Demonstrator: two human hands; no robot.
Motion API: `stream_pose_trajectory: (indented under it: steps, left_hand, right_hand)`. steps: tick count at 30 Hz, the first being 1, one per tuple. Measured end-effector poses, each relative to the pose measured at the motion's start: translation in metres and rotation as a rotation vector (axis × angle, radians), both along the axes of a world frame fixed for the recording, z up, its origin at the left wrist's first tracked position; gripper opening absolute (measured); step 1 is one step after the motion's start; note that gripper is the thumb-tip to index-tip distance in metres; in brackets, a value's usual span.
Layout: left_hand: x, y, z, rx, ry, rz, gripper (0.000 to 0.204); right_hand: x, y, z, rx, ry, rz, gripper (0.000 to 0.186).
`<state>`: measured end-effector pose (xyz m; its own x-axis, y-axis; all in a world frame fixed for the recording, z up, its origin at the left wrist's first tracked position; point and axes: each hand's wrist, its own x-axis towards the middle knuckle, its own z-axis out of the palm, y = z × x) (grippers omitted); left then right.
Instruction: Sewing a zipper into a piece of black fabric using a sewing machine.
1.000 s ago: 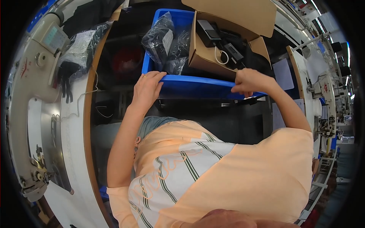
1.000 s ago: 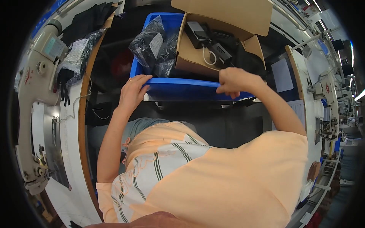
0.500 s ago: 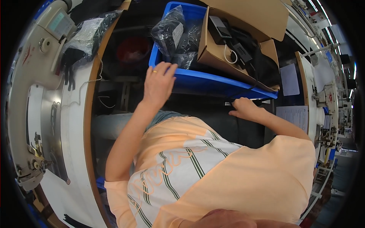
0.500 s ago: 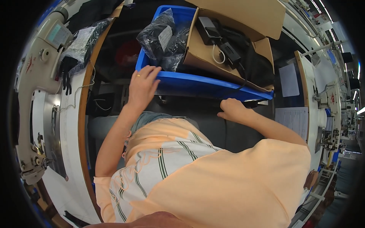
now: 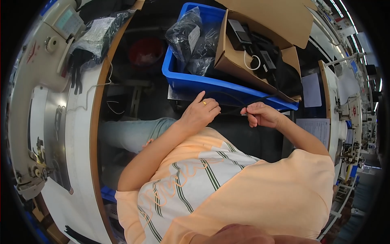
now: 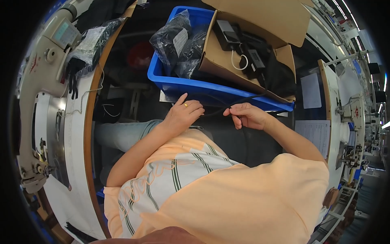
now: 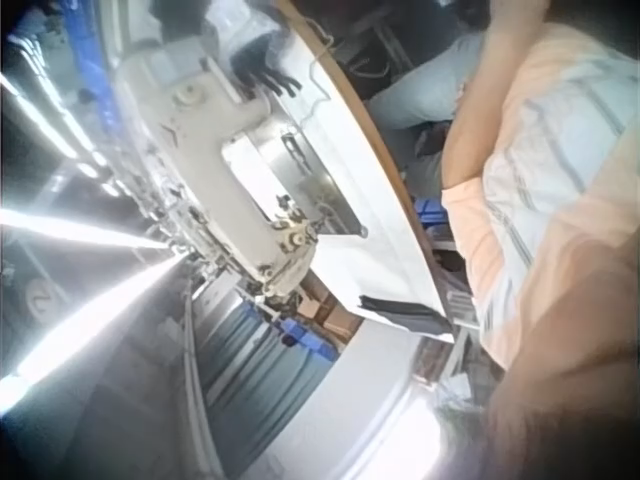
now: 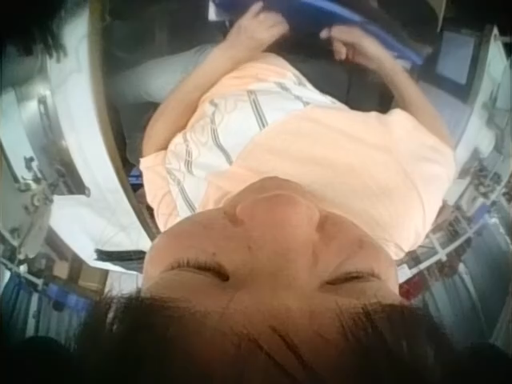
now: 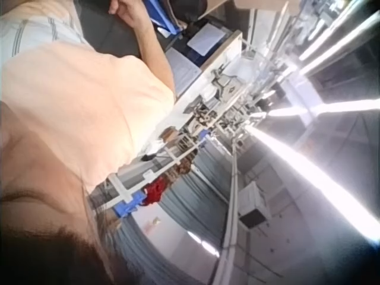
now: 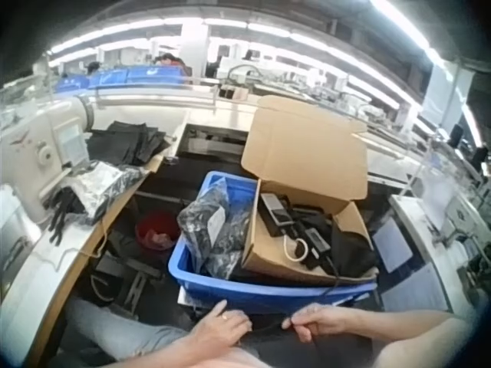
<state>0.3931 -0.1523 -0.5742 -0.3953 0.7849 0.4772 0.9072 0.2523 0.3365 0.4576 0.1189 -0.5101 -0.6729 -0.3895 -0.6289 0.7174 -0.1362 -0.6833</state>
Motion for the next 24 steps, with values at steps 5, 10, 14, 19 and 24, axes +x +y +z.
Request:
stream_pose_trajectory:
  steps: [5, 10, 14, 19, 24]
  left_hand:
    - [0.003, 0.012, 0.063, 0.230, -0.538, -0.030, 0.018]
    - [0.014, 0.038, 0.103, 0.625, -1.659, -0.257, 0.026]
    - [0.028, 0.046, 0.116, 0.469, -1.802, -0.467, 0.027]
    - [0.033, 0.051, 0.090, 0.156, -1.131, -0.407, 0.020]
    - [0.019, 0.047, 0.070, 0.033, -0.964, -0.283, 0.020]
  right_hand:
    - [0.011, -0.001, -0.015, 0.452, 0.097, 0.615, 0.025]
    - [0.023, -0.060, -0.015, 1.069, 0.653, 1.087, 0.019]
    - [0.027, -0.102, -0.036, 0.723, 1.075, 0.305, 0.024]
    - [0.033, -0.069, 0.021, 0.763, 0.869, 0.813, 0.026]
    - [0.014, -0.079, 0.076, 0.772, 0.603, 1.302, 0.028]
